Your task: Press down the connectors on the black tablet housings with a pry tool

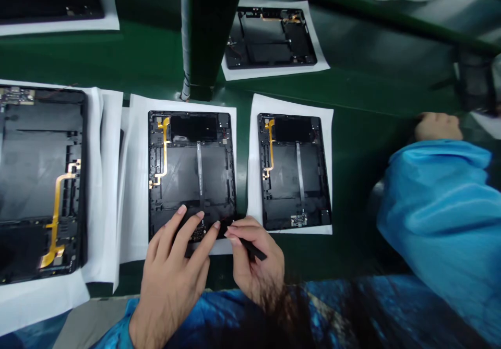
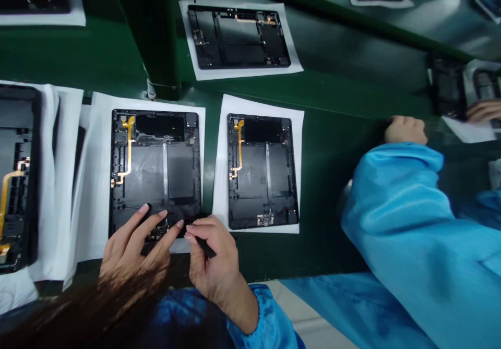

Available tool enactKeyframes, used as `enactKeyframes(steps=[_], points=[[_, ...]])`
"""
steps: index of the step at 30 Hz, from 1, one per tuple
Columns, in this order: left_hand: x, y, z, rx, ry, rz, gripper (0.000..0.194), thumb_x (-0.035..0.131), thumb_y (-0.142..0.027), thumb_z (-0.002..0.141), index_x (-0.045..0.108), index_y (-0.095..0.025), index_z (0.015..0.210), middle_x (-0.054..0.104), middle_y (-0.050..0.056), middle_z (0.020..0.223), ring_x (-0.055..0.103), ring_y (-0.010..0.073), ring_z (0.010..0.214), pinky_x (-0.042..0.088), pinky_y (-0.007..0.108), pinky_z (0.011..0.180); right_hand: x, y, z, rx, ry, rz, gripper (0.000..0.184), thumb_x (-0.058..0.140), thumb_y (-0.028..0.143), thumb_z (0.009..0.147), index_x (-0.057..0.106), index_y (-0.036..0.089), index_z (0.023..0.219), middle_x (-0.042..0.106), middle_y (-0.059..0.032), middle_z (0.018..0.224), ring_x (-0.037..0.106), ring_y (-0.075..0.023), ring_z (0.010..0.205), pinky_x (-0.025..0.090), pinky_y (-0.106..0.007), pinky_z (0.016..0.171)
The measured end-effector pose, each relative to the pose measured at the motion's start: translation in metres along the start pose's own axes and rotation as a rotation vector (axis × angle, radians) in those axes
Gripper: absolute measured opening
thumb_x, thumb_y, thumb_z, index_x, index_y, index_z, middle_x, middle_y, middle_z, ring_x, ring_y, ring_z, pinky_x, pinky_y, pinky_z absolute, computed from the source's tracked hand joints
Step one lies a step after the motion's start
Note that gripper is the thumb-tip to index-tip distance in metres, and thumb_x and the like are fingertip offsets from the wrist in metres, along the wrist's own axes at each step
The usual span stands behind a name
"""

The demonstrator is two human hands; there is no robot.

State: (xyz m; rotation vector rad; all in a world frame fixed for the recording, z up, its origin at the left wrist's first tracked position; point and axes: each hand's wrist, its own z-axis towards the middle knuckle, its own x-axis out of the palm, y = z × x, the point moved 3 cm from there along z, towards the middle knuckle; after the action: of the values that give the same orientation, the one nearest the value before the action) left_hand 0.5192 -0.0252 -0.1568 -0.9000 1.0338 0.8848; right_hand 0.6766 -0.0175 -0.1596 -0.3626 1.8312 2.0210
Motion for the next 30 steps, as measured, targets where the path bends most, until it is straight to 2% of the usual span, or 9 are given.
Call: enactKeyframes(steps=[2,4,7,12,17,21,24,27,30], points=[[-0.001,0.000,0.000,-0.004,-0.010,-0.046,0.040,0.043,-0.020,0.103,0.068,-0.034,0.131,0.046,-0.006,0.148,0.041,0.0210,0.147,0.052,0.039,0.116,0.001,0.001,0.001,-0.004,0.006,0.004,0.028,0.059,0.005,0.088,0.064,0.028,0.104,0.071,-0.0017,0.092,0.072,-0.0179,0.080,0.062,-0.031,0.072],[0.000,0.000,0.000,-0.002,-0.011,-0.078,0.042,0.046,-0.017,0.101,0.067,-0.033,0.133,0.046,-0.005,0.148,0.038,0.0208,0.149,0.039,0.038,0.127,0.001,0.001,0.003,-0.009,0.007,0.004,0.028,0.059,0.005,0.088,0.064,0.028,0.103,0.070,-0.0019,0.091,0.071,-0.0180,0.079,0.062,-0.032,0.071],[0.000,0.002,0.000,-0.013,-0.028,-0.120,0.042,0.047,-0.014,0.099,0.067,-0.031,0.131,0.047,-0.006,0.147,0.037,0.0198,0.149,0.030,0.034,0.131,0.002,0.001,0.004,-0.020,-0.004,0.002,0.025,0.059,0.007,0.089,0.064,0.027,0.102,0.069,-0.0023,0.090,0.070,-0.0190,0.079,0.062,-0.033,0.069],[-0.004,0.006,-0.004,-0.024,-0.039,-0.255,0.035,0.046,-0.012,0.100,0.067,-0.025,0.123,0.052,-0.003,0.142,0.043,0.0188,0.145,0.039,0.031,0.122,0.001,-0.001,0.003,-0.019,-0.017,0.013,0.026,0.058,0.007,0.089,0.065,0.028,0.102,0.070,-0.0017,0.090,0.070,-0.0178,0.077,0.062,-0.033,0.068],[-0.008,0.007,-0.007,-0.032,-0.059,-0.293,0.031,0.043,-0.012,0.103,0.064,-0.023,0.123,0.053,-0.002,0.141,0.044,0.0163,0.144,0.035,0.030,0.125,0.002,0.001,-0.005,-0.025,-0.037,0.035,0.027,0.060,0.010,0.088,0.067,0.029,0.104,0.072,-0.0022,0.090,0.070,-0.0206,0.076,0.060,-0.036,0.063],[-0.008,0.007,-0.006,-0.032,-0.070,-0.301,0.029,0.041,-0.015,0.105,0.065,-0.022,0.120,0.054,-0.001,0.141,0.044,0.0156,0.144,0.035,0.032,0.127,0.008,0.007,-0.010,-0.045,-0.033,0.033,0.026,0.061,0.012,0.086,0.068,0.030,0.103,0.074,-0.0020,0.088,0.070,-0.0237,0.075,0.061,-0.043,0.068],[-0.007,0.007,-0.006,-0.038,-0.070,-0.260,0.030,0.040,-0.017,0.105,0.068,-0.023,0.115,0.053,-0.004,0.141,0.046,0.0145,0.142,0.044,0.034,0.123,0.011,0.009,-0.010,-0.044,-0.027,0.019,0.027,0.060,0.010,0.086,0.068,0.030,0.103,0.075,-0.0018,0.088,0.071,-0.0234,0.076,0.061,-0.042,0.069],[-0.007,0.006,-0.007,-0.038,-0.042,-0.164,0.034,0.037,-0.024,0.107,0.071,-0.025,0.109,0.052,-0.009,0.142,0.048,0.0129,0.140,0.055,0.033,0.111,0.011,0.008,-0.008,-0.047,-0.018,0.003,0.026,0.059,0.008,0.087,0.067,0.029,0.102,0.076,-0.0016,0.089,0.071,-0.0224,0.077,0.060,-0.041,0.071],[-0.007,0.005,-0.007,-0.034,-0.019,-0.116,0.039,0.033,-0.031,0.109,0.072,-0.027,0.108,0.050,-0.011,0.143,0.049,0.0124,0.139,0.059,0.032,0.106,0.011,0.007,-0.008,-0.065,-0.003,-0.010,0.025,0.059,0.008,0.088,0.067,0.028,0.102,0.076,-0.0011,0.089,0.071,-0.0212,0.077,0.059,-0.041,0.071]])
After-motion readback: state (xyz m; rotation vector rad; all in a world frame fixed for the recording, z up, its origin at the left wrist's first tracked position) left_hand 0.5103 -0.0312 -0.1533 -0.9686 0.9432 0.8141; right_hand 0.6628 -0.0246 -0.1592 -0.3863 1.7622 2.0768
